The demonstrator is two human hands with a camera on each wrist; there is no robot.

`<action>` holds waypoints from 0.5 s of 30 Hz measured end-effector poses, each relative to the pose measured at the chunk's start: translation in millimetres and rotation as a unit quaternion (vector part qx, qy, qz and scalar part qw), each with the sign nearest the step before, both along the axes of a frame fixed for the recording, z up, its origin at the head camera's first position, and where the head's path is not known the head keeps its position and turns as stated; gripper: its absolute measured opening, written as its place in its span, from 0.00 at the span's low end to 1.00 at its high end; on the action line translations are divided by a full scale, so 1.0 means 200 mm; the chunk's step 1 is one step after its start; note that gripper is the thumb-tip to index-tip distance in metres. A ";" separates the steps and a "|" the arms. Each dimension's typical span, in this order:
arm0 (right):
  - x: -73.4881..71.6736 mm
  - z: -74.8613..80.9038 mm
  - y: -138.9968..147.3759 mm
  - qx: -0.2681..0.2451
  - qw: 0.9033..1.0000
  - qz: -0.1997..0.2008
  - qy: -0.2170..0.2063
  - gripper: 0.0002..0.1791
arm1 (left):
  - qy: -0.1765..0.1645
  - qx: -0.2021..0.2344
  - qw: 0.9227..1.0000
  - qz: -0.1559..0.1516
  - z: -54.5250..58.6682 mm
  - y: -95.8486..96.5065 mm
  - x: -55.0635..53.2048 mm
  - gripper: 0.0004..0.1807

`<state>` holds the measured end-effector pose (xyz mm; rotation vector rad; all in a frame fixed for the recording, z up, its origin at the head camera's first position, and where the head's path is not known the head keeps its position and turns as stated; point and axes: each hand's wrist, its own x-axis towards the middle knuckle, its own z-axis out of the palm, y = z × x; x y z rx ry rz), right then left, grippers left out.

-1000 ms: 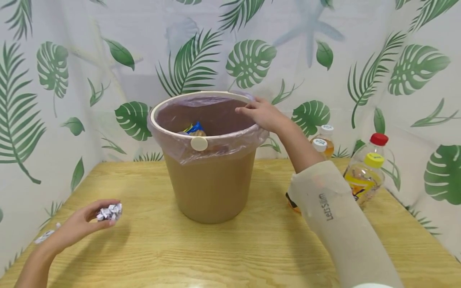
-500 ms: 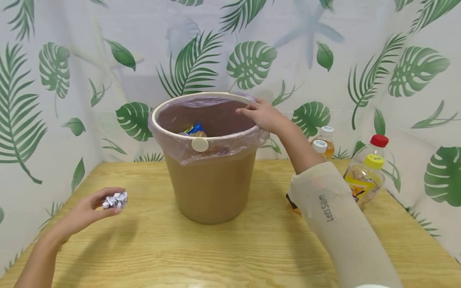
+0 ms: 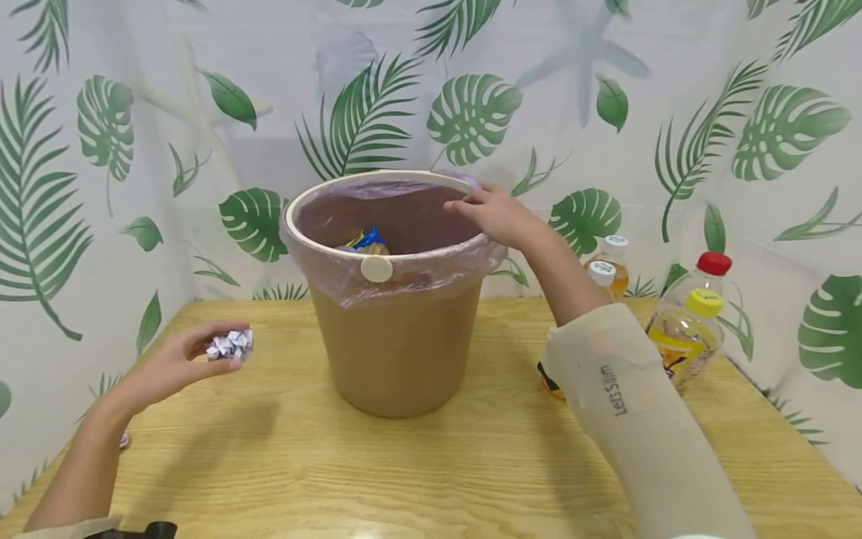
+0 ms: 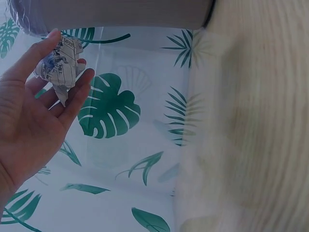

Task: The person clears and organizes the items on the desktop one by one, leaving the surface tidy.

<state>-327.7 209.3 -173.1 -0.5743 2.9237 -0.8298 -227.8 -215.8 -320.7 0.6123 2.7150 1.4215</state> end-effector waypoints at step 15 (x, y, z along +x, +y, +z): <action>-0.02 -0.01 0.01 -0.003 1.000 0.004 0.005 0.33 | 0.031 -0.021 0.999 -0.004 0.15 0.07 -0.07 0.29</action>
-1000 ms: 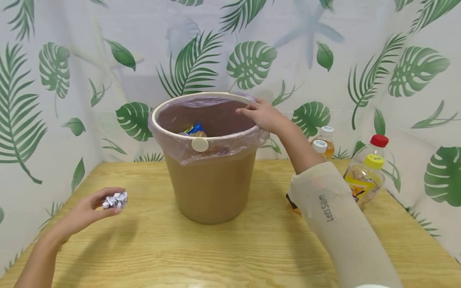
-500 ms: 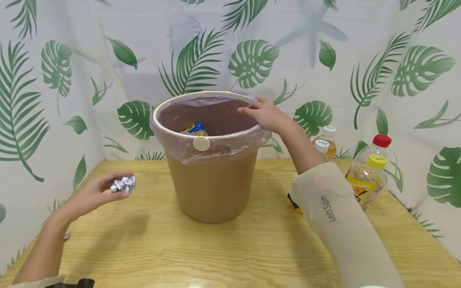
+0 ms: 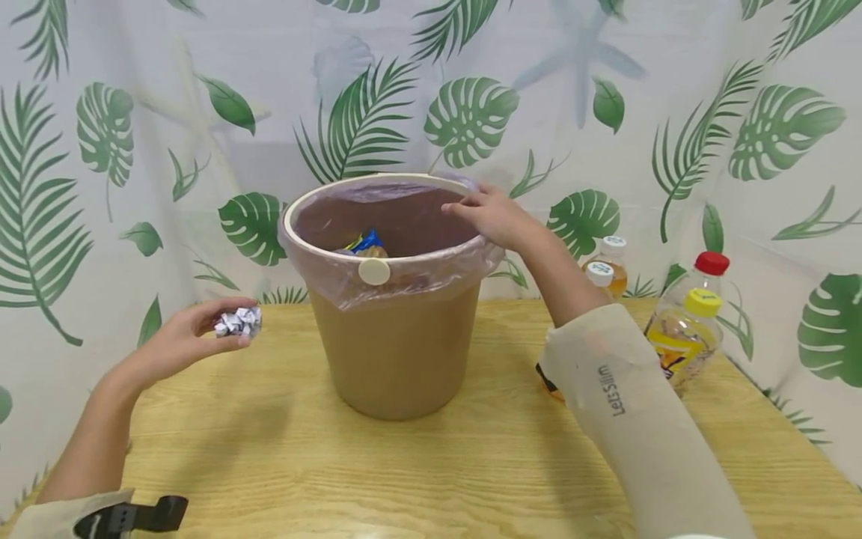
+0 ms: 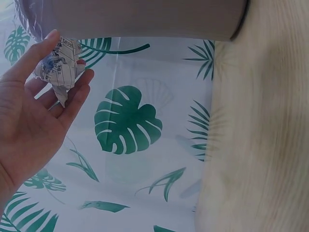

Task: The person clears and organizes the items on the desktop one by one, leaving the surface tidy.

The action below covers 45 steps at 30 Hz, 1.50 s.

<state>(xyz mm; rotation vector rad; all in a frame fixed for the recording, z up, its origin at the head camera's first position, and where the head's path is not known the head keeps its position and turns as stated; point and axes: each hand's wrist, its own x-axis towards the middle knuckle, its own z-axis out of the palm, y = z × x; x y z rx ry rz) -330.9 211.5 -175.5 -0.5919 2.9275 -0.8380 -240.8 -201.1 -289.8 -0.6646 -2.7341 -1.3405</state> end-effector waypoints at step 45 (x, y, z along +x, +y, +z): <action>0.01 0.00 -0.02 -0.001 1.000 0.002 0.008 0.32 | 0.024 -0.002 1.000 0.002 0.31 0.10 -0.06 0.31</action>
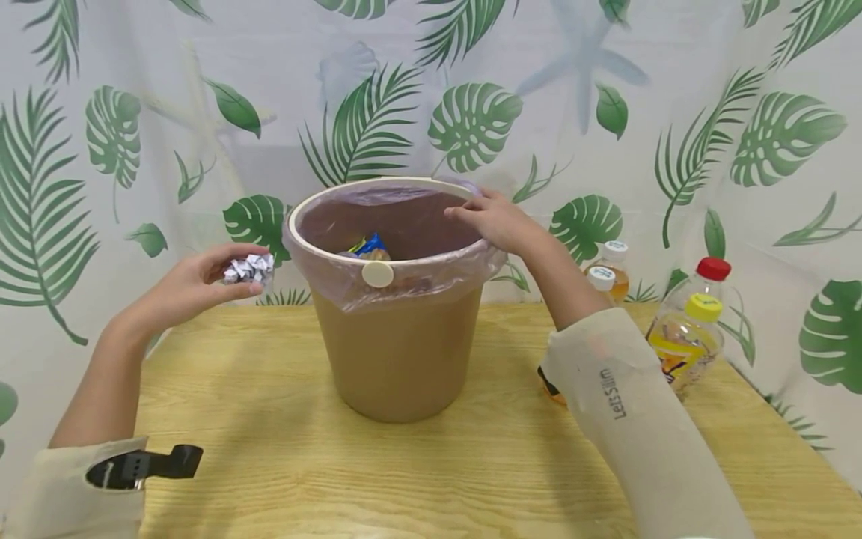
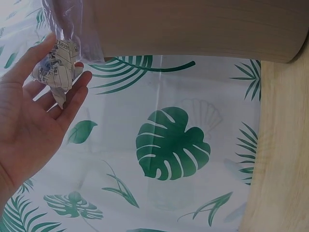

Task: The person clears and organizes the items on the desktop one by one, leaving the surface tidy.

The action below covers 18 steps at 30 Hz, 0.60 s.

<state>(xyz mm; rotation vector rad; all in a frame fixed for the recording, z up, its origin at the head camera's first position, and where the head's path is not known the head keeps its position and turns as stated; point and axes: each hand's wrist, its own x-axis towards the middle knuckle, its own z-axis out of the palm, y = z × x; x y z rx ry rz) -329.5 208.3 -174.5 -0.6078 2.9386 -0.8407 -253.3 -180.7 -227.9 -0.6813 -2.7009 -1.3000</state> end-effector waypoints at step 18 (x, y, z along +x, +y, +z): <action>0.00 0.00 0.00 0.005 1.000 0.001 0.004 0.32 | 0.014 0.006 1.000 0.011 0.13 0.03 -0.01 0.30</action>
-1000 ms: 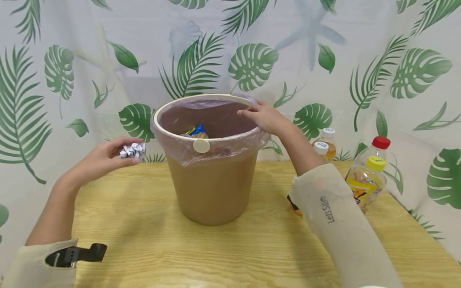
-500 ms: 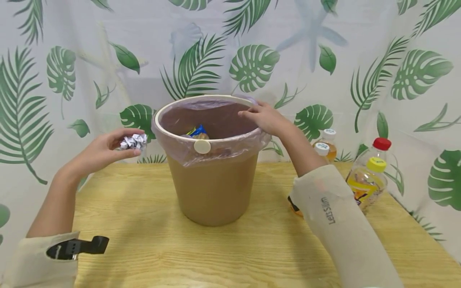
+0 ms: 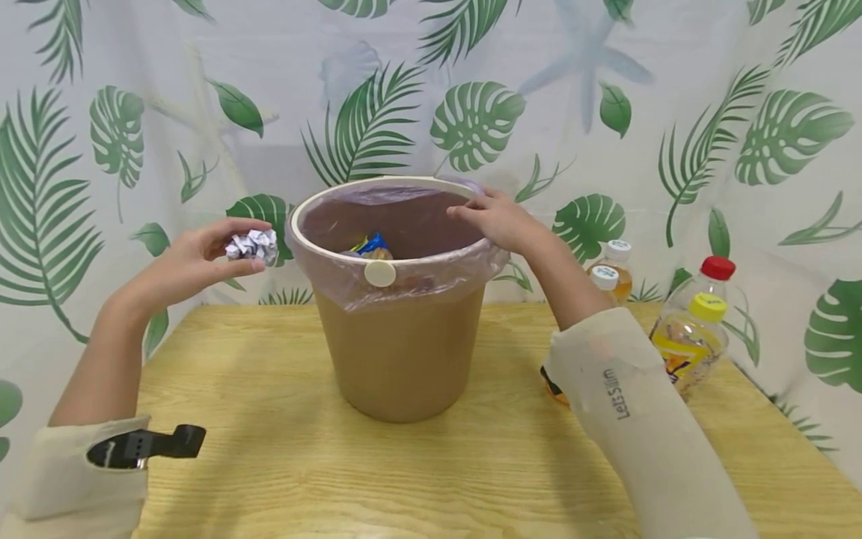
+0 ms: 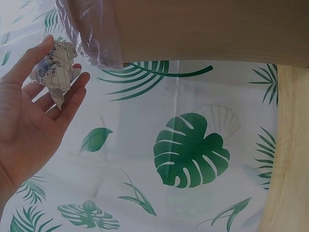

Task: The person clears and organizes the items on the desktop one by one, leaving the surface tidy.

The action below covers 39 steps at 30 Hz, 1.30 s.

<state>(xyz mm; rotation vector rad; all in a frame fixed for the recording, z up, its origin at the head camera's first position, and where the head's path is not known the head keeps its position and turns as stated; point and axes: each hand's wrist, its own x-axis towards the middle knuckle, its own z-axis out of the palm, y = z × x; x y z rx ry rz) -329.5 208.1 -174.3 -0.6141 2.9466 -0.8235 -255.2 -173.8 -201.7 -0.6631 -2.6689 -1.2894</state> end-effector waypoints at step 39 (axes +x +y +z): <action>0.00 0.00 0.00 -0.009 1.000 -0.006 -0.008 0.32 | 0.041 0.034 0.998 -0.047 0.15 0.27 -0.14 0.29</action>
